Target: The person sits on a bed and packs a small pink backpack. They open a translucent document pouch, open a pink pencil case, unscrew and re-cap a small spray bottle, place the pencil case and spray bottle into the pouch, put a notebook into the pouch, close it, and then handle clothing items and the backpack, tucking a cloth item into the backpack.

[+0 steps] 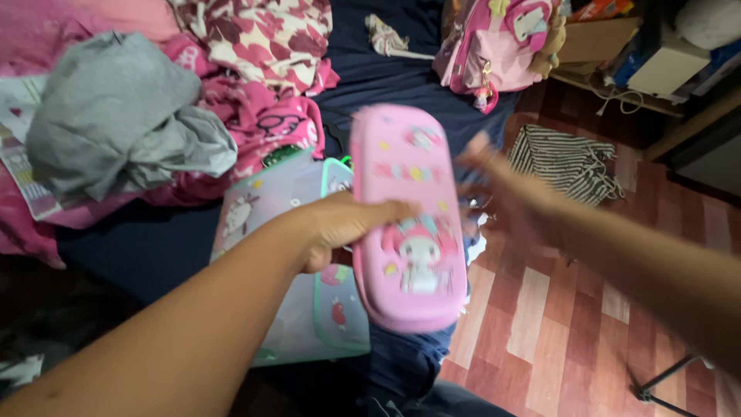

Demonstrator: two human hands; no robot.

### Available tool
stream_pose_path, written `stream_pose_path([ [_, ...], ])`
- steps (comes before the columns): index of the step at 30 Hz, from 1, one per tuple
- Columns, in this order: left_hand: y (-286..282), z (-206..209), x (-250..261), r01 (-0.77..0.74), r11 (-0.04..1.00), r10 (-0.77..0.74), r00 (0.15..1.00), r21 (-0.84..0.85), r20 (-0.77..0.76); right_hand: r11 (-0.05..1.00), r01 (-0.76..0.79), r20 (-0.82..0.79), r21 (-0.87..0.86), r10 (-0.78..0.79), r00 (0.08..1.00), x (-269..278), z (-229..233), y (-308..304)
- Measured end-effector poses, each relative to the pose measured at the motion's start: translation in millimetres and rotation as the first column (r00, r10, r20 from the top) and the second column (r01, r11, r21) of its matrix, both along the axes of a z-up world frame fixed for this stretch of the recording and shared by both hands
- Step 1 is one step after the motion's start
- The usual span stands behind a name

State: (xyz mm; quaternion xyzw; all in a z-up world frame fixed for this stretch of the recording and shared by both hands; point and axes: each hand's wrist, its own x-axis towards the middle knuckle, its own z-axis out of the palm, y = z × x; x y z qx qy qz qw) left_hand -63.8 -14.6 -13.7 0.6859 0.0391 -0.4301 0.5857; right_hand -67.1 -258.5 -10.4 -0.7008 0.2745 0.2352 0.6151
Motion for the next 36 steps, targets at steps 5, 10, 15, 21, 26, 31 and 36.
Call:
stream_pose_path([
  [5,-7,-13,-2,-0.139,0.990,0.140,0.990,-0.031,0.035,0.895,-0.263,0.088,0.360,0.248,0.965,-38,-33,8],
  [10,2,-55,7,-0.297,0.952,0.303,0.948,-0.073,0.092,0.961,-0.149,0.062,0.234,0.138,0.988,-37,-45,-4],
  [15,74,-87,-4,0.066,0.612,-0.567,0.731,0.788,0.379,0.973,0.002,-0.006,0.232,0.000,1.000,-39,-54,-12],
  [21,150,-81,-34,-0.079,0.286,-0.870,0.397,0.955,0.294,0.976,0.157,-0.073,0.149,-0.147,0.986,-49,-58,27],
  [26,190,-70,-31,-0.076,0.569,-0.746,0.373,0.819,0.552,0.943,0.314,-0.072,0.114,-0.307,0.949,-39,-71,104],
  [31,212,-84,-31,-0.160,0.786,-0.405,0.596,0.597,0.693,0.909,0.394,0.208,0.134,-0.415,0.886,-14,-88,179],
  [36,219,-93,-31,-0.328,0.873,0.105,0.849,0.361,0.518,0.854,0.520,0.292,0.012,-0.500,0.815,11,-71,226],
])
